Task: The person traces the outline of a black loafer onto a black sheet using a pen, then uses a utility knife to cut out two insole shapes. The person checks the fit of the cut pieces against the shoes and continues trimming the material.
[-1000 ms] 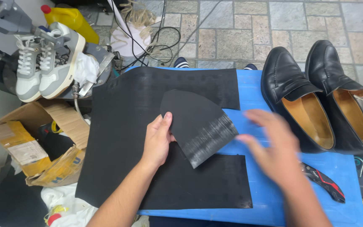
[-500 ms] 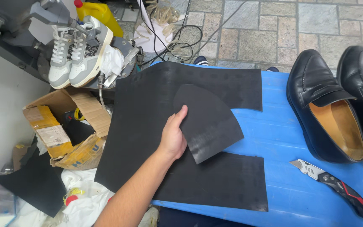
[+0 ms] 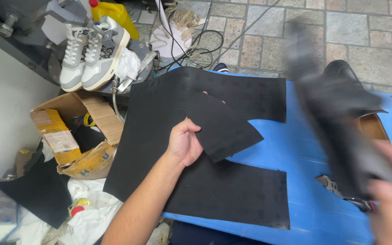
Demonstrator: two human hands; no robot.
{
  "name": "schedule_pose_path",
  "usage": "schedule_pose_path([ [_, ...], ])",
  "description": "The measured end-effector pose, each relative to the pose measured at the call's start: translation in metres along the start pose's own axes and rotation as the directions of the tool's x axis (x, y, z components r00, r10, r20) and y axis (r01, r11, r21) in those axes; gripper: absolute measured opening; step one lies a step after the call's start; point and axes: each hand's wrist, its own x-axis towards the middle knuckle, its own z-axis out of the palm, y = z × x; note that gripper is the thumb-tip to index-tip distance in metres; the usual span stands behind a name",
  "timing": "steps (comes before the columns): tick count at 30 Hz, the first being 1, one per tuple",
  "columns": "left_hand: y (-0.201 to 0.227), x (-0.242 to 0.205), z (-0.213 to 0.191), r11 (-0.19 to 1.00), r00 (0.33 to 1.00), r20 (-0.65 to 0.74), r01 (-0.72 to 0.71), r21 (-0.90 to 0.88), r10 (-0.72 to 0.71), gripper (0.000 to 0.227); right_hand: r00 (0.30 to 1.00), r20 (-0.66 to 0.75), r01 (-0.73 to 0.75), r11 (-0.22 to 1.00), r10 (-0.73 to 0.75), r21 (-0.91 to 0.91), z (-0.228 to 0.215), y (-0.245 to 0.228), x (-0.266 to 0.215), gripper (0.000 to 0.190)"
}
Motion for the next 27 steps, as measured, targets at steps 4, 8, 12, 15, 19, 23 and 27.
schedule_pose_path([
  [4, 0.012, -0.004, -0.005, 0.988, 0.988, 0.149, -0.025, -0.151, 0.048, 0.079, 0.964, 0.231, -0.199, 0.936, 0.133, 0.291, 0.066, -0.014, -0.011, 0.03],
  [8, 0.016, 0.004, -0.014, 0.968, 0.984, 0.085, -0.172, 0.184, 0.159, 0.071, 0.871, 0.388, -0.49, 0.507, 0.3, 0.709, 0.105, 0.008, -0.024, 0.032],
  [12, -0.007, 0.012, -0.019, 0.618, 0.859, 0.019, -0.384, 0.686, 0.512, 0.075, 0.672, 0.577, -0.681, 0.081, 0.464, 0.727, 0.123, 0.03, -0.045, 0.021],
  [15, -0.017, 0.016, -0.02, 0.708, 0.878, 0.03, -0.404, 0.579, 0.477, 0.058, 0.434, 0.755, -0.788, -0.2, 0.492, 0.583, 0.135, 0.034, -0.056, 0.031],
  [19, -0.01, 0.011, -0.017, 0.748, 0.892, -0.131, -0.273, 0.605, 0.432, 0.054, 0.369, 0.869, -0.918, -0.014, 0.331, 0.395, 0.135, 0.03, -0.05, 0.038],
  [23, -0.003, 0.004, -0.003, 0.673, 0.897, -0.096, -0.249, 0.697, 0.432, 0.058, 0.646, 0.739, -0.702, 0.529, 0.191, 0.477, 0.129, 0.015, -0.018, 0.039],
  [27, -0.008, 0.001, 0.007, 0.24, 0.84, 0.086, -0.249, 0.938, 0.535, 0.065, 0.733, 0.656, -0.669, 0.356, 0.177, 0.652, 0.133, -0.004, 0.017, 0.037],
])
